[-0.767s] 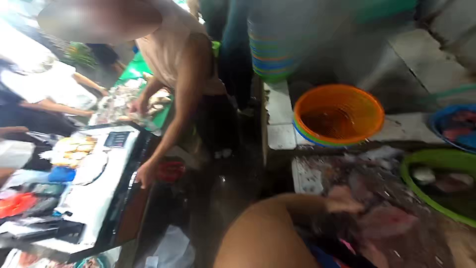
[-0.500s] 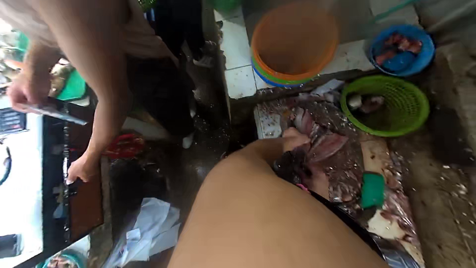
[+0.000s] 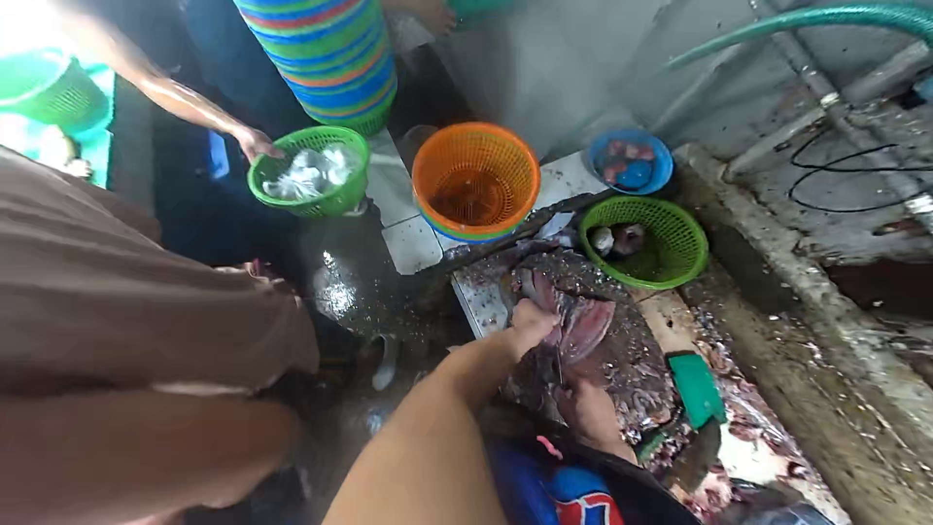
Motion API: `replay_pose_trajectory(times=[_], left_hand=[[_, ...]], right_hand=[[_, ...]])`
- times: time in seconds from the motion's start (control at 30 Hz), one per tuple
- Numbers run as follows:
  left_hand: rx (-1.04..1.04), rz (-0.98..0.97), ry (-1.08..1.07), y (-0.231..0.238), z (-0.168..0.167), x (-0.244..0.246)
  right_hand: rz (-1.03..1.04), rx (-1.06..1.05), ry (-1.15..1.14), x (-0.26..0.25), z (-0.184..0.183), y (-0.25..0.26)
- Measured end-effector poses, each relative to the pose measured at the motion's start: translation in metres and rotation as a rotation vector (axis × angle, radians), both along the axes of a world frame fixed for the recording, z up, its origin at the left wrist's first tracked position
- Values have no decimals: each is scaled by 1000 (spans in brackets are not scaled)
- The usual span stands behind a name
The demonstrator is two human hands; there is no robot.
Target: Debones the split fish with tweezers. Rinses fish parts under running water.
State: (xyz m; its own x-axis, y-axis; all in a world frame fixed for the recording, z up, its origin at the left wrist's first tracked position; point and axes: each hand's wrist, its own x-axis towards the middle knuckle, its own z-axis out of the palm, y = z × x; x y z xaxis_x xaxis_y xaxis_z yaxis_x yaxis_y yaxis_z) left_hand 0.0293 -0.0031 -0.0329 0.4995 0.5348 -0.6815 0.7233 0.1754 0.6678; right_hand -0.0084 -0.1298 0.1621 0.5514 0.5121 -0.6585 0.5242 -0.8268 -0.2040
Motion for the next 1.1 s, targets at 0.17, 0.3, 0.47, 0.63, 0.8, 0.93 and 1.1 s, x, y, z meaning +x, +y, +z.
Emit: replay_pose_trajectory(times=[0.17, 0.3, 0.47, 0.63, 0.8, 0.93, 1.1], left_hand=[[-2, 61, -72, -2, -1, -3], [-509, 384, -434, 10, -8, -18], [-789, 282, -536, -4, -45, -13], [-827, 332, -534, -8, -41, -2], [-813, 331, -546, -9, -36, 7], [-796, 264, -534, -1, -34, 4], [-86, 133, -299, 27, -38, 24]], right_hand=[[-21, 241, -176, 34, -150, -54], [-392, 754, 354, 50, -188, -74], [-548, 1118, 631, 42, -219, -87], [-625, 1195, 692, 35, -222, -95], [-626, 1238, 666, 32, -202, -104], [-583, 1153, 115, 43, -173, -121], [-1241, 910, 216, 91, -191, -165]])
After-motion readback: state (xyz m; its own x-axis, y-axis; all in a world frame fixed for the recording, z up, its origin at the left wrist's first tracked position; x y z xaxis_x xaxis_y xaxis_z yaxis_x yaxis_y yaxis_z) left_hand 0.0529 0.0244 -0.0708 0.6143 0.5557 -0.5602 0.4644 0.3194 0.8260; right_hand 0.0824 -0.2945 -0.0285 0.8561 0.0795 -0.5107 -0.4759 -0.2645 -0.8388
